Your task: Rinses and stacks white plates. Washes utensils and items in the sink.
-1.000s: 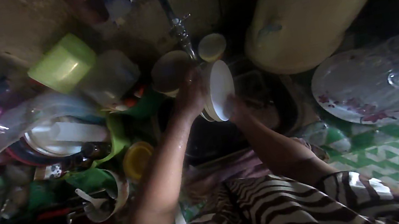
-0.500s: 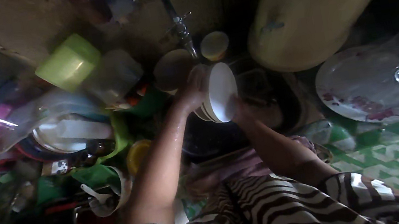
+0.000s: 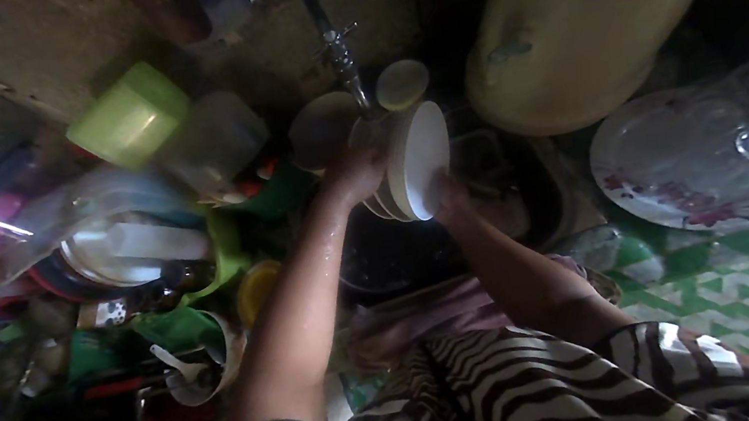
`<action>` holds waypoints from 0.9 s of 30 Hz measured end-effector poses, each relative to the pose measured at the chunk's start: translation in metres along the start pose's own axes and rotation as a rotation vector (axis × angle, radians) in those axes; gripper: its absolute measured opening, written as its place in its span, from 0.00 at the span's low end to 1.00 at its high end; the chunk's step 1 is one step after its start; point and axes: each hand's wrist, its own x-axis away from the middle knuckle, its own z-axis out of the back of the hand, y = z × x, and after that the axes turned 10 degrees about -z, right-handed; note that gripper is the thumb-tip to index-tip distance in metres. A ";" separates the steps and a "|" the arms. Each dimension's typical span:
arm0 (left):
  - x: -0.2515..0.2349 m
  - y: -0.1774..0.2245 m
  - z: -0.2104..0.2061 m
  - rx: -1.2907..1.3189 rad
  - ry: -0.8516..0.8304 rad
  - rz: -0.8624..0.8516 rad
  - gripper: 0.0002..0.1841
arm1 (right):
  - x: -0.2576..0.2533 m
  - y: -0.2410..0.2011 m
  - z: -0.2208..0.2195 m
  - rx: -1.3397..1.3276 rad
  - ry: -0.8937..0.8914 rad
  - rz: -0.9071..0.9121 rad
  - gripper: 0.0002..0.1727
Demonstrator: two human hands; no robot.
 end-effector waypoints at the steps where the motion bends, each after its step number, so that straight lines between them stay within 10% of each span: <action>1: 0.002 0.002 0.001 0.071 0.005 0.000 0.22 | 0.000 -0.001 0.000 -0.013 -0.005 0.002 0.23; 27: -0.004 -0.005 0.012 0.298 -0.032 0.100 0.21 | -0.012 -0.012 -0.001 0.178 0.043 -0.040 0.26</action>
